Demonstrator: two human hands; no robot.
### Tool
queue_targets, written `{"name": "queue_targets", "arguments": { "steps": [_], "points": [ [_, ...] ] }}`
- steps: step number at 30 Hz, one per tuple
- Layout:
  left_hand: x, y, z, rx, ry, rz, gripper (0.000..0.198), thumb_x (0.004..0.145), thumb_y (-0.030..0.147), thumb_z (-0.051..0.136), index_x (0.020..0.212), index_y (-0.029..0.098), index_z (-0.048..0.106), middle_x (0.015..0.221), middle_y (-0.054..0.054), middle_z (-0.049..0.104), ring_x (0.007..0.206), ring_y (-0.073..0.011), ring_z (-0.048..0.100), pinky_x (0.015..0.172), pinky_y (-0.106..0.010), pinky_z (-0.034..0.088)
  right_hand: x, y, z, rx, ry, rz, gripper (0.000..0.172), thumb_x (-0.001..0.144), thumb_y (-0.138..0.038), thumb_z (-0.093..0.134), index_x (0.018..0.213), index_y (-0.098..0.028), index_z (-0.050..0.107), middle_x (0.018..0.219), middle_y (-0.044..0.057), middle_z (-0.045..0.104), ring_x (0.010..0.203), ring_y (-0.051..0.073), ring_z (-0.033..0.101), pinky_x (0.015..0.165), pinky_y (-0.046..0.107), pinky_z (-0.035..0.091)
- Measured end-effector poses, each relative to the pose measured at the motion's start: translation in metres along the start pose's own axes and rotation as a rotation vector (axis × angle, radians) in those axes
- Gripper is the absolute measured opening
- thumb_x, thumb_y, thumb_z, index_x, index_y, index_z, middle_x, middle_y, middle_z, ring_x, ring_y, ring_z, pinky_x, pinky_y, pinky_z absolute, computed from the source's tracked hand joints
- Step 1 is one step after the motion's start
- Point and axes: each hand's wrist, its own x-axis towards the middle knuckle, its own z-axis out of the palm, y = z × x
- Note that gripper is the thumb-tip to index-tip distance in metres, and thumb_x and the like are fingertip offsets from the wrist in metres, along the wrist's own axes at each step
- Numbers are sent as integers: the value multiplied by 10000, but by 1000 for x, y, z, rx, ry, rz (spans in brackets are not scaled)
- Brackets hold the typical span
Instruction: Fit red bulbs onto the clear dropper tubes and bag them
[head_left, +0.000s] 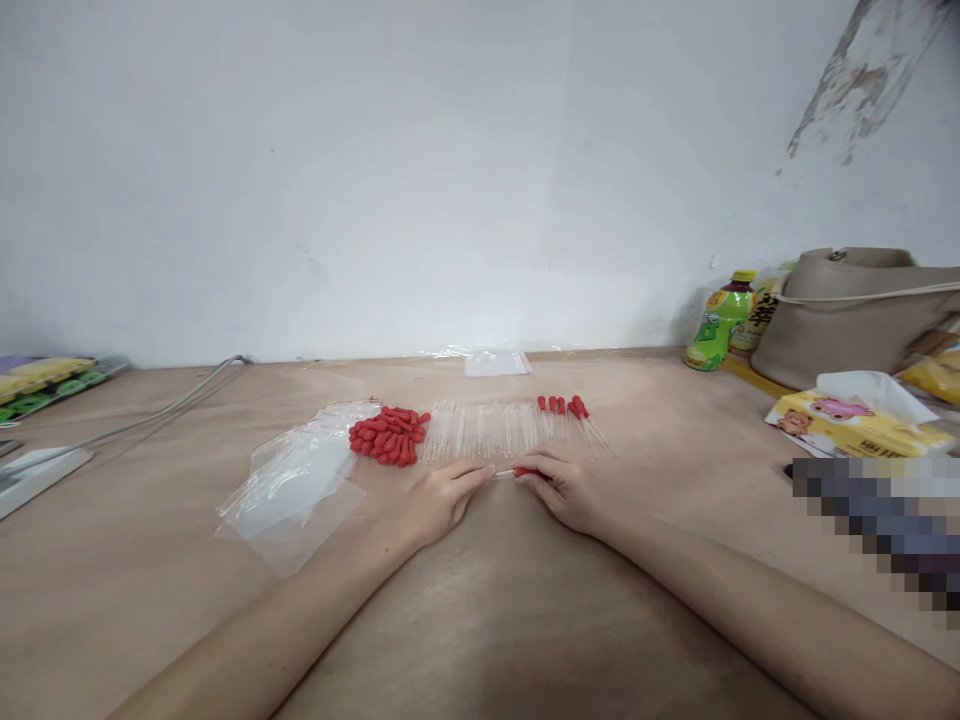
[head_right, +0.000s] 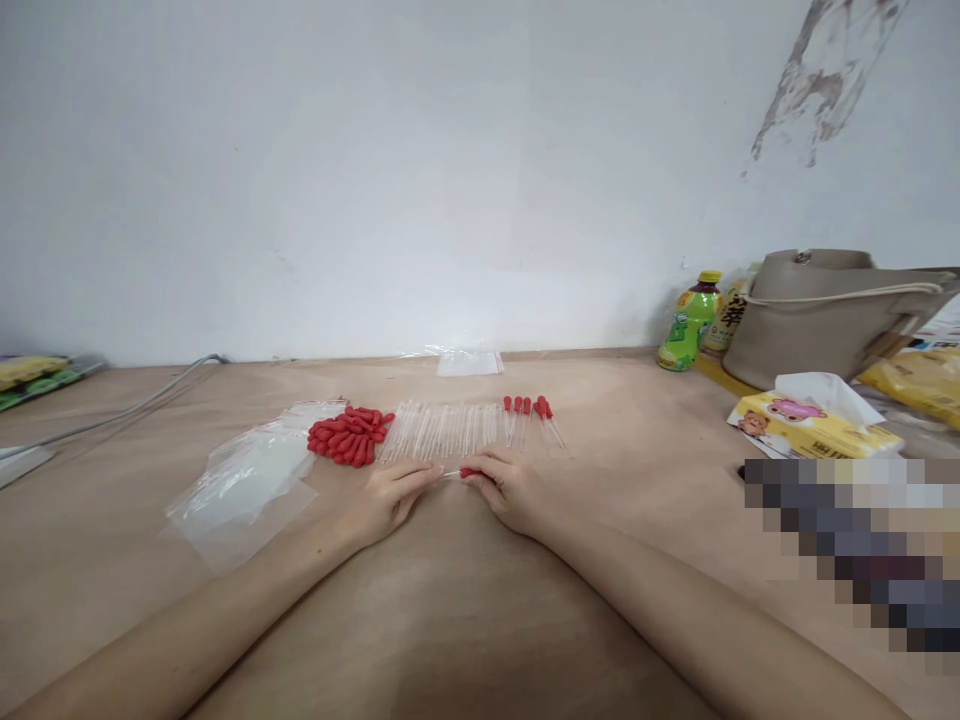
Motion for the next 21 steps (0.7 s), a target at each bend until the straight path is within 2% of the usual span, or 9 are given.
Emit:
{"name": "queue_targets", "arguments": {
  "steps": [8, 15, 18, 21],
  "points": [
    [0, -1, -1, 37, -40, 40, 337, 812, 41, 359, 1064, 149, 555, 881, -72, 628, 770, -146, 590, 655, -253, 505, 0, -3, -3, -88, -46, -109, 199, 856, -183, 424, 988, -192, 572, 838, 54, 595, 751, 128, 546, 666, 253, 469],
    [-1, 0, -1, 153, -81, 94, 323, 818, 47, 362, 1057, 150, 554, 870, -71, 632, 762, -162, 586, 668, -280, 502, -3, 0, -4, -294, -85, -215, 212, 863, -193, 391, 937, -183, 589, 763, 69, 595, 686, 148, 540, 614, 270, 458],
    [-2, 0, 0, 185, -52, 97, 319, 820, 48, 371, 1072, 144, 541, 892, -80, 624, 791, -170, 584, 690, -292, 499, -2, -3, -3, -276, -55, -168, 209, 864, -212, 400, 951, -193, 589, 775, 67, 595, 701, 148, 547, 626, 270, 461],
    [-2, -1, 2, 132, 57, 24, 316, 824, 60, 382, 1088, 153, 529, 945, -83, 611, 837, -166, 576, 719, -287, 493, 1, -6, -4, -182, -4, -77, 196, 860, -214, 422, 981, -197, 576, 830, 62, 599, 740, 139, 554, 659, 261, 469]
  ]
}}
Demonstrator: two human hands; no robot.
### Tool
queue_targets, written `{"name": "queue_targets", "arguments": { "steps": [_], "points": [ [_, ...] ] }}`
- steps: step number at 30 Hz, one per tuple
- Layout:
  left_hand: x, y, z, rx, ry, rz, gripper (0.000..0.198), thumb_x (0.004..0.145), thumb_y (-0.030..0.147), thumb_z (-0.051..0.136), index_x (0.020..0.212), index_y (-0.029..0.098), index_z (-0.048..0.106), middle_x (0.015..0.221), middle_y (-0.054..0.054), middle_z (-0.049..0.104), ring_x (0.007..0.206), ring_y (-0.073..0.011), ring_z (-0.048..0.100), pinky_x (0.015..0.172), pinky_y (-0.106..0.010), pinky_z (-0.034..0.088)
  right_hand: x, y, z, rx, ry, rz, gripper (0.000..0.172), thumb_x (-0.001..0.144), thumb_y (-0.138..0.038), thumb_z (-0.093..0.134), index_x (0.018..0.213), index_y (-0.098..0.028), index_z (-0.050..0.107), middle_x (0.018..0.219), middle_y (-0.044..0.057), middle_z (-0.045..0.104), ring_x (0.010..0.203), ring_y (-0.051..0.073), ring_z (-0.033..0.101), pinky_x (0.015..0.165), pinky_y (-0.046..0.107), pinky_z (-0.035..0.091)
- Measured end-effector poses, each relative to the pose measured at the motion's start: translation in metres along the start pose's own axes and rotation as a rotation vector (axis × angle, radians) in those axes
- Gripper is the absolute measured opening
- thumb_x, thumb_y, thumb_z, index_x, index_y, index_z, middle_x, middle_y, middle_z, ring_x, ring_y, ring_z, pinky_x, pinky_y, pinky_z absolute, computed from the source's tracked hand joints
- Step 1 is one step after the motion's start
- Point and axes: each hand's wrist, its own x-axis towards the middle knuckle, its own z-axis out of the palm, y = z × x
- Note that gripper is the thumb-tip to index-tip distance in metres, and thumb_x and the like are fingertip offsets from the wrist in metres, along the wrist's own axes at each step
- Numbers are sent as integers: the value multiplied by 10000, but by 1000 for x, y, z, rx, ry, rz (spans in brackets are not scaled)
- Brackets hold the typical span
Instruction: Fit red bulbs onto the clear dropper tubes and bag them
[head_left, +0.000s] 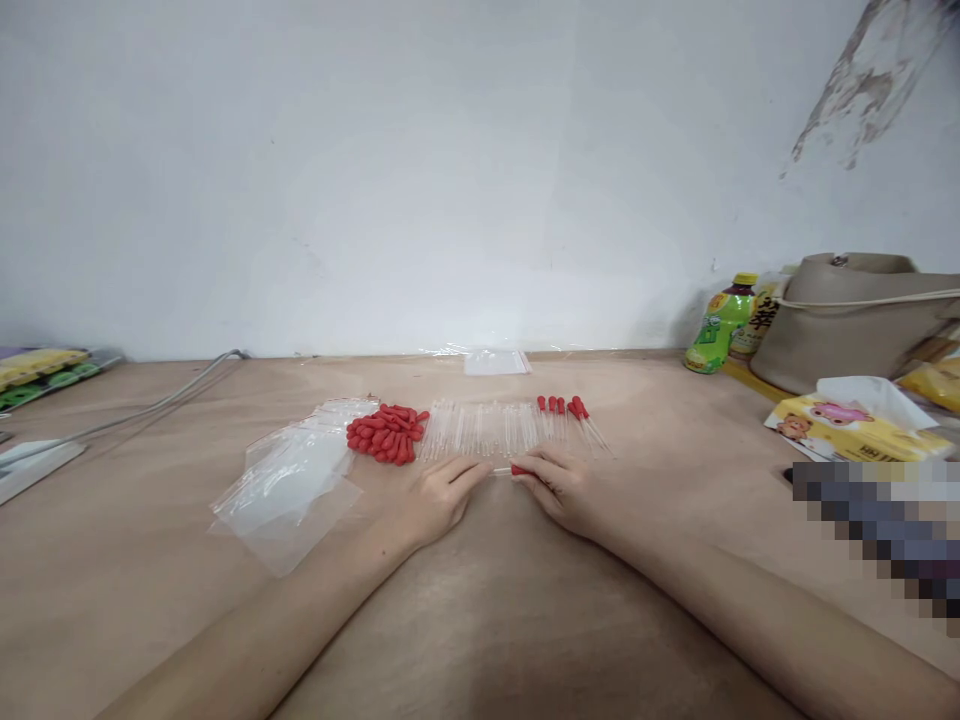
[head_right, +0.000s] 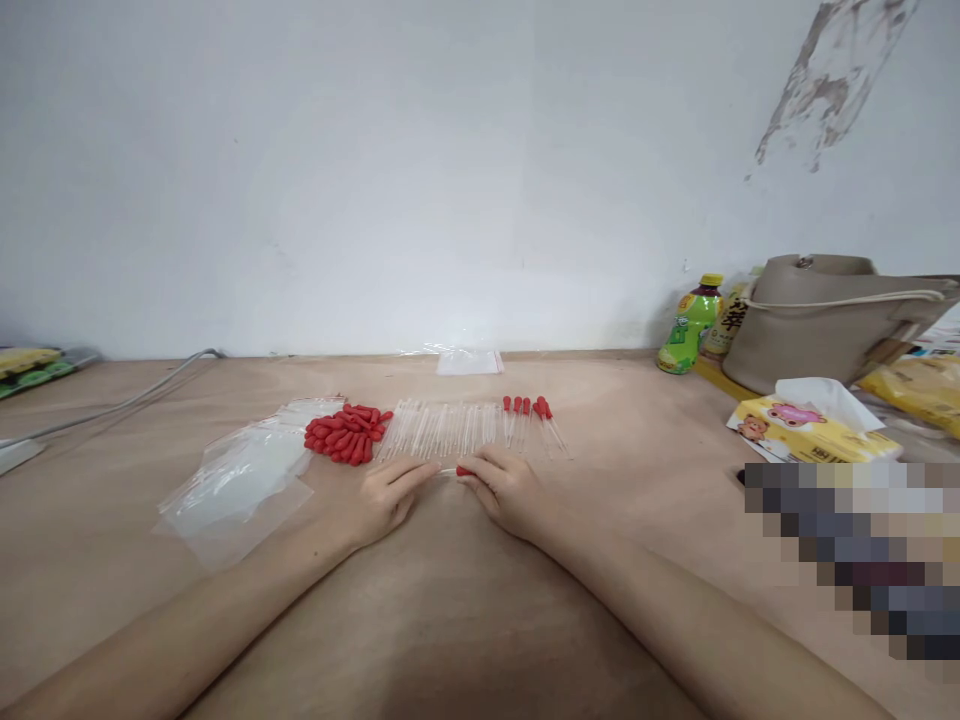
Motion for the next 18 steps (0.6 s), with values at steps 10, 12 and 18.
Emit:
{"name": "queue_targets", "arguments": {
  "steps": [10, 12, 18],
  "points": [
    [3, -1, 2, -130, 65, -143, 156, 856, 205, 456, 911, 160, 595, 742, -37, 602, 686, -135, 549, 638, -259, 469, 3, 6, -2, 83, -29, 94, 149, 843, -219, 449, 864, -178, 591, 751, 44, 600, 679, 131, 550, 610, 256, 459],
    [3, 2, 2, -133, 62, -132, 165, 861, 207, 446, 910, 160, 597, 739, -38, 605, 676, -134, 551, 628, -256, 467, 2, 5, -1, 99, -51, 85, 145, 840, -212, 446, 854, -177, 586, 759, 46, 600, 686, 131, 548, 614, 256, 455],
    [1, 8, 1, -103, 49, -109, 169, 860, 207, 448, 881, 149, 605, 693, -32, 592, 626, -120, 545, 592, -233, 458, 1, 5, 0, 73, -117, 34, 133, 830, -198, 457, 887, -183, 577, 783, 46, 601, 715, 135, 547, 644, 257, 451]
  ]
}}
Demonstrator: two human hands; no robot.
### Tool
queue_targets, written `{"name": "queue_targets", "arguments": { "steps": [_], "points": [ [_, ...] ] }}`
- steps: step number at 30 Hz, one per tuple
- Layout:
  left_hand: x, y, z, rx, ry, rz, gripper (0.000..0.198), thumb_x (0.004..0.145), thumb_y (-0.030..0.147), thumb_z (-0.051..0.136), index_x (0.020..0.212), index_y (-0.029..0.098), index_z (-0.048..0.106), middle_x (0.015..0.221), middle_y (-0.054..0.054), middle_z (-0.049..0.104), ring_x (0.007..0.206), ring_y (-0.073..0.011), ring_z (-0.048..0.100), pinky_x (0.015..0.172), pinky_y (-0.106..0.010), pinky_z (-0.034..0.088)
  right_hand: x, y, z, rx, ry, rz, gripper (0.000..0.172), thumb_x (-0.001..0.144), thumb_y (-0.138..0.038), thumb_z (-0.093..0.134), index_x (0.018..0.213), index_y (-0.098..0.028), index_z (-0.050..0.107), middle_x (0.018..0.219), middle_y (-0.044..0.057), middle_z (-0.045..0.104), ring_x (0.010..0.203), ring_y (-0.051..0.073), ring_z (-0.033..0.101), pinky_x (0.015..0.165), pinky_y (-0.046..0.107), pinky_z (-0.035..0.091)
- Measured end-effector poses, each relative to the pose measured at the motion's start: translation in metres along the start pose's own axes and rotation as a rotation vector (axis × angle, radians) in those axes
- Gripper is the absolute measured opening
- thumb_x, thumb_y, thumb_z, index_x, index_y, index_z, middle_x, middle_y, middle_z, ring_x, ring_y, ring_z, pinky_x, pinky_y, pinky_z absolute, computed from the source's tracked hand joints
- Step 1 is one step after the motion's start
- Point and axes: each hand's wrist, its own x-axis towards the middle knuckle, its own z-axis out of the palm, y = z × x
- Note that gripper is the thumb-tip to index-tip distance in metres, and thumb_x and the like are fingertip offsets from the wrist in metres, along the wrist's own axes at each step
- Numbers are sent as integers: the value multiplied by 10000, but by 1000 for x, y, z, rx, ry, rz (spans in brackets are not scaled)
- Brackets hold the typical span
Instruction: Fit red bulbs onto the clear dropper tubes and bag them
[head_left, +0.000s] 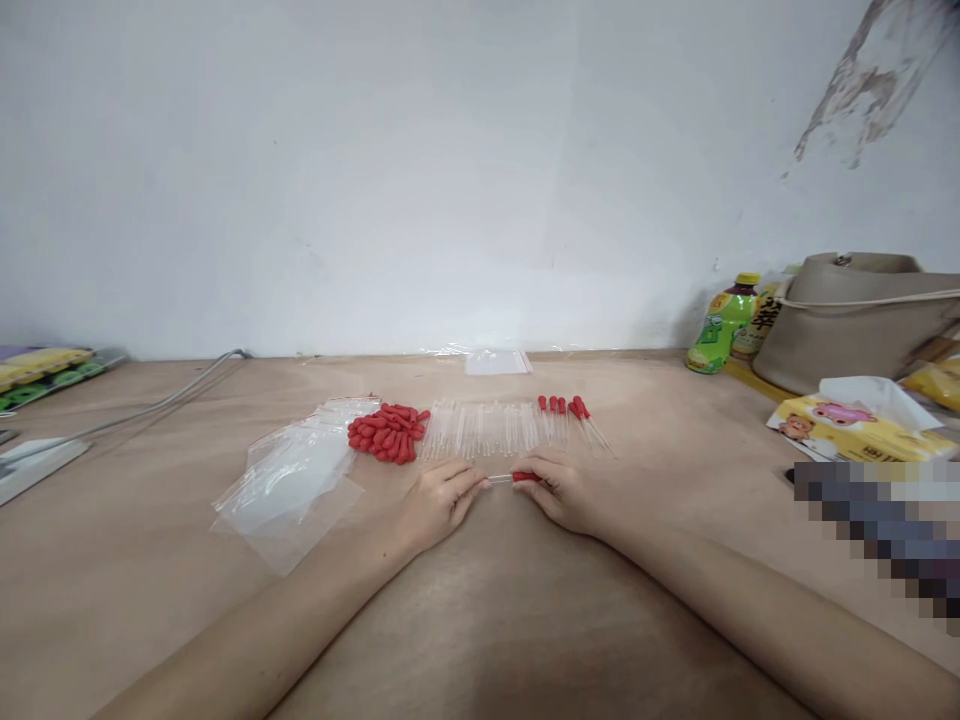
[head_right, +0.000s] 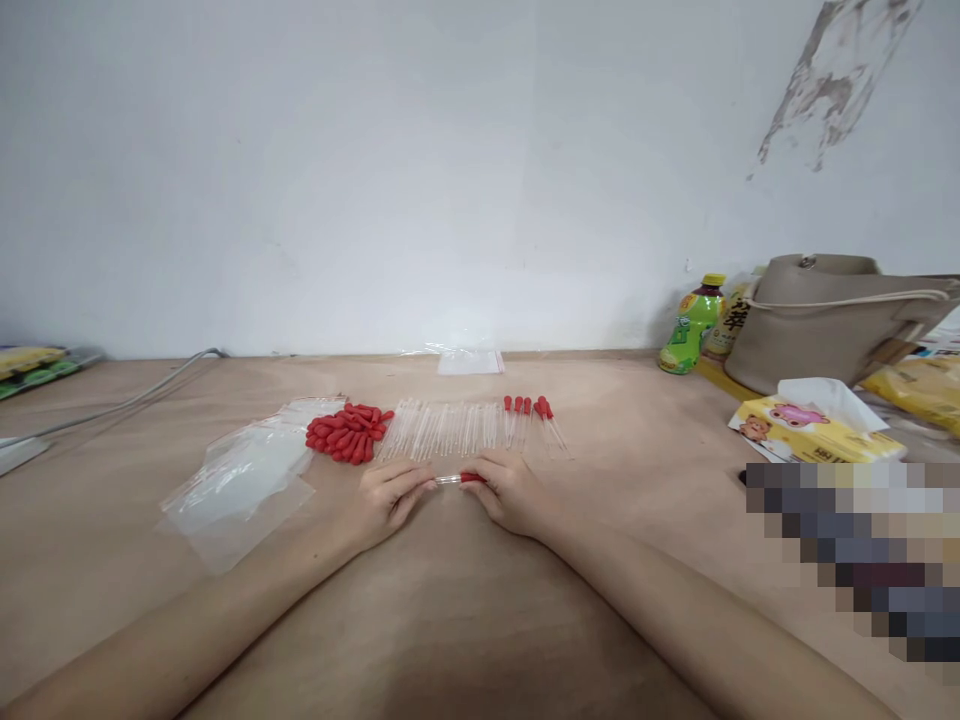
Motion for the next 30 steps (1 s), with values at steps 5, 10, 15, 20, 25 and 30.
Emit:
{"name": "queue_targets", "arguments": {
  "steps": [5, 10, 15, 20, 25, 30],
  "points": [
    [1, 1, 0, 6, -14, 4, 192, 867, 222, 430, 850, 151, 608, 698, -36, 594, 626, -121, 550, 586, -234, 456, 1, -1, 0, -28, -34, -33, 144, 832, -204, 456, 906, -179, 577, 790, 57, 603, 715, 144, 550, 644, 263, 452],
    [3, 2, -1, 4, -7, -13, 182, 862, 216, 442, 851, 148, 611, 710, -38, 611, 626, -122, 555, 581, -234, 457, 2, -2, 4, -20, -6, -33, 138, 830, -198, 459, 891, -171, 579, 786, 57, 603, 709, 142, 548, 638, 260, 454],
    [4, 4, 0, -24, -35, -44, 212, 873, 248, 423, 861, 156, 613, 723, -37, 616, 634, -122, 569, 588, -232, 466, 4, 0, -1, 58, -26, -3, 156, 828, -211, 477, 930, -194, 594, 800, 45, 602, 728, 139, 561, 656, 266, 465],
    [6, 5, 1, -29, -49, -51, 208, 876, 255, 418, 900, 150, 596, 746, -41, 630, 660, -133, 583, 607, -242, 476, 6, -9, 0, 186, 112, 186, 236, 825, -258, 497, 1055, -211, 518, 803, 23, 609, 736, 133, 579, 669, 269, 483],
    [6, 6, -1, -64, -115, -45, 205, 863, 261, 448, 989, 154, 569, 832, -52, 640, 731, -151, 586, 654, -263, 480, 12, -12, 10, 354, 302, 354, 220, 826, -332, 471, 1011, -214, 460, 832, 41, 568, 749, 146, 558, 637, 266, 478],
    [6, 7, -2, -79, -134, -78, 215, 858, 243, 454, 1023, 158, 565, 908, -61, 636, 812, -162, 582, 717, -283, 473, 32, 25, -24, 277, 372, 545, 354, 813, -331, 439, 1131, -175, 447, 721, 3, 549, 665, 129, 549, 596, 255, 445]
  ]
}}
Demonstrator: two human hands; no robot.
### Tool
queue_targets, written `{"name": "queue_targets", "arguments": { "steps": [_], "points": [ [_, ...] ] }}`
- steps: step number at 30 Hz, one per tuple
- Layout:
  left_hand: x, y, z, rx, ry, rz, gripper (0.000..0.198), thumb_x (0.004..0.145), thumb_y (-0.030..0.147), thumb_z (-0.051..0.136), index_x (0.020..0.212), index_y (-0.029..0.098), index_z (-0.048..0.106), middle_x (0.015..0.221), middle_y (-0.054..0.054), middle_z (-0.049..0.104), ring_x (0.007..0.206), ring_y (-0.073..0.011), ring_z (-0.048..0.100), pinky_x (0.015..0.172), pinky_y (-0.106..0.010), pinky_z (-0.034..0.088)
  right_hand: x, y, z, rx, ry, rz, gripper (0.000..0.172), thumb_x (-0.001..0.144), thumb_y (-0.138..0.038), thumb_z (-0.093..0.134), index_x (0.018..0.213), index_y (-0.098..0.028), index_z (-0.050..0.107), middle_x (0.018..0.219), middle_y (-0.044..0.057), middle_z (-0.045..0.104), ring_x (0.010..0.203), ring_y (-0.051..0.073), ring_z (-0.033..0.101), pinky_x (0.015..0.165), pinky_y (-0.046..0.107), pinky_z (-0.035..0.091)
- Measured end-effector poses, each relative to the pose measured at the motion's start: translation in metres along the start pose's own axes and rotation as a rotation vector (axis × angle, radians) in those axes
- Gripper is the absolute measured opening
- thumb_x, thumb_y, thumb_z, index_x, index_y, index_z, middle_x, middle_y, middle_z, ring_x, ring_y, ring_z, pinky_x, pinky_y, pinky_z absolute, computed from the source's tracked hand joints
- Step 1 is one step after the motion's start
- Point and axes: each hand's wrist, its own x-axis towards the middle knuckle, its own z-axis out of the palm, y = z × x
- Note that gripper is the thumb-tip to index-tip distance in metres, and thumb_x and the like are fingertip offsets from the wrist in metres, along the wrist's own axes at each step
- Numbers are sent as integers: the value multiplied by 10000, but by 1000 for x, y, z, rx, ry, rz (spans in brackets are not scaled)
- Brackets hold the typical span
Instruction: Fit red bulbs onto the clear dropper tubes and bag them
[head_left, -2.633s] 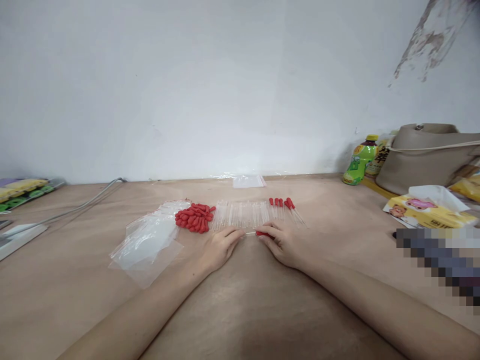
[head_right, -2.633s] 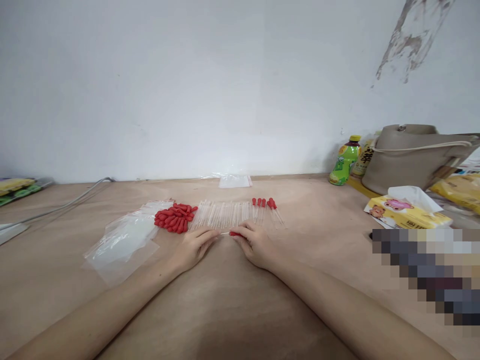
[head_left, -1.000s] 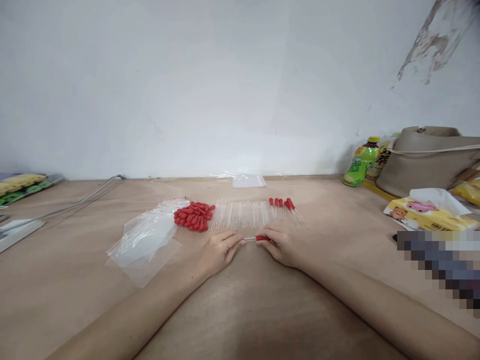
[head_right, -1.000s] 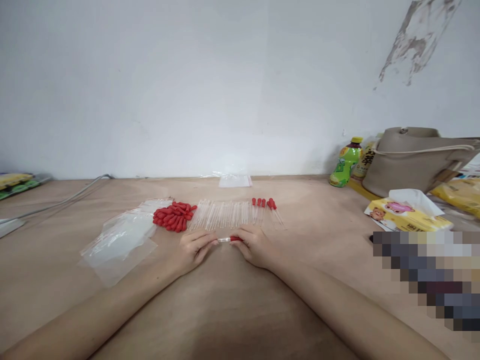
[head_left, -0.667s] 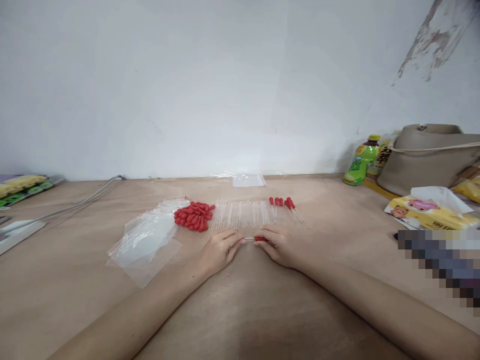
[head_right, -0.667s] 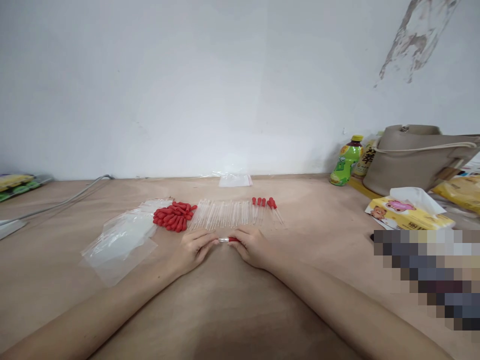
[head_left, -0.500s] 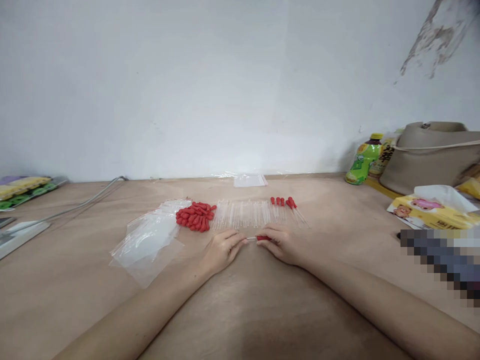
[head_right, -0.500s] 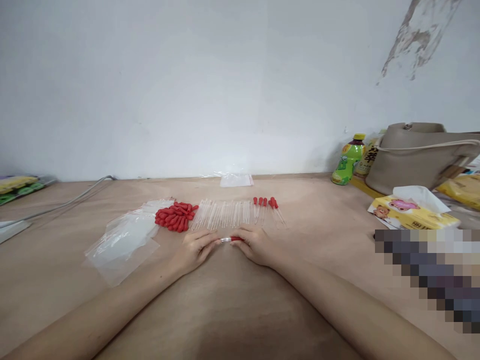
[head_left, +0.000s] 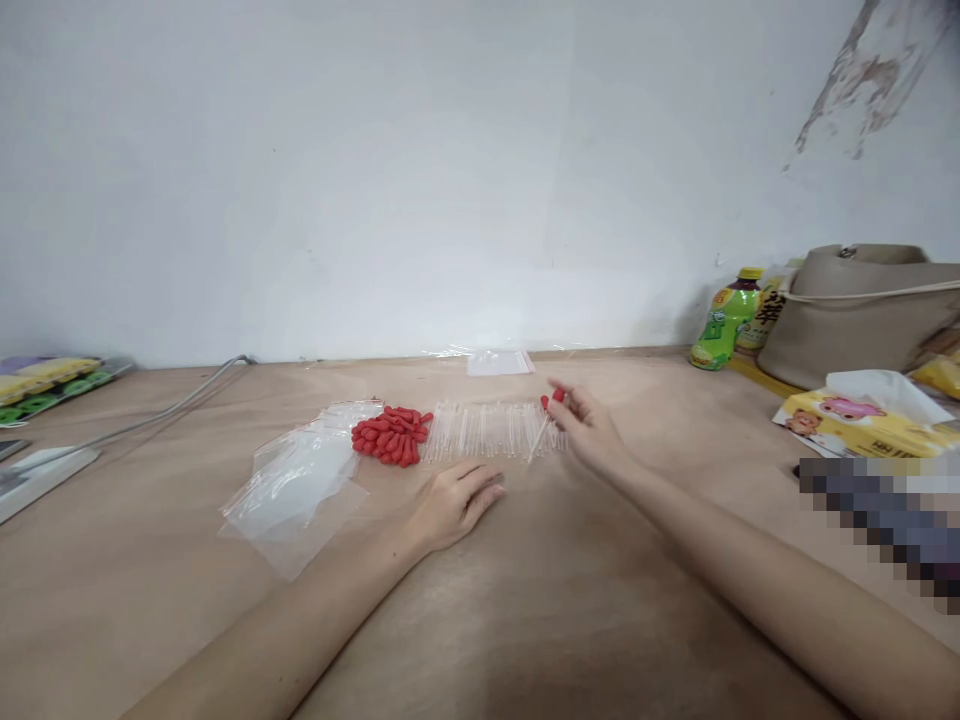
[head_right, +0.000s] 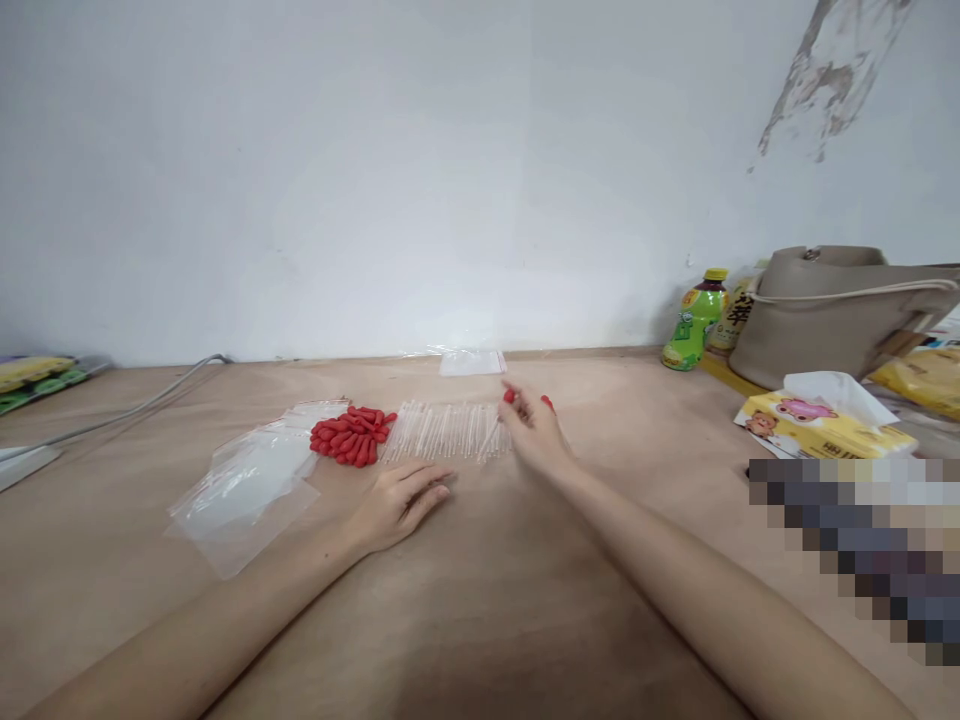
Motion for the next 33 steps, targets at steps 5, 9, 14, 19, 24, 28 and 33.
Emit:
{"name": "queue_targets", "arguments": {
  "steps": [5, 9, 14, 19, 24, 28, 33],
  "points": [
    [0, 0, 1, -14, -38, -29, 213, 867, 229, 426, 998, 164, 579, 888, -59, 630, 794, -157, 576, 698, -281, 467, 48, 21, -42, -543, -27, 135, 275, 739, -253, 501, 985, -132, 519, 587, -22, 543, 576, 119, 520, 549, 223, 382],
    [1, -1, 0, -23, -57, -28, 209, 869, 226, 419, 973, 161, 587, 882, -57, 626, 801, -159, 567, 710, -285, 458, 58, 41, -43, -745, -113, 147, 190, 723, -228, 515, 892, -159, 567, 652, 15, 600, 627, 137, 543, 562, 226, 357],
    [1, 0, -1, -29, -73, -44, 212, 872, 227, 411, 967, 163, 589, 887, -55, 623, 814, -158, 564, 727, -284, 453, 54, 48, -31, -823, -86, 155, 294, 753, -317, 508, 1004, -170, 555, 802, 66, 633, 766, 191, 563, 603, 251, 350],
    [1, 0, -1, -28, -84, -44, 217, 874, 231, 401, 954, 166, 593, 878, -55, 622, 807, -161, 565, 725, -290, 455, 38, 32, -31, -933, -123, 188, 243, 777, -385, 458, 835, -189, 591, 802, 56, 635, 748, 185, 567, 564, 238, 332],
    [1, 0, -1, -21, -75, -35, 222, 875, 234, 400, 946, 169, 599, 869, -56, 624, 802, -162, 569, 725, -294, 461, 17, 14, -30, -1006, -326, 263, 254, 764, -319, 431, 658, -165, 603, 722, 88, 629, 708, 194, 581, 553, 245, 339],
    [2, 1, -1, -4, -73, -37, 229, 875, 239, 400, 938, 163, 606, 857, -62, 628, 797, -164, 573, 721, -295, 466, 16, 9, -26, -1015, -331, 324, 232, 741, -273, 421, 705, -150, 615, 756, 119, 631, 718, 220, 590, 549, 261, 361],
    [1, 0, -1, -4, -85, -32, 232, 876, 236, 395, 942, 159, 604, 859, -63, 626, 801, -162, 573, 730, -294, 462, 29, 12, -22, -976, -356, 412, 218, 670, -304, 498, 777, -149, 607, 773, 115, 630, 692, 210, 591, 537, 252, 388]
  ]
}}
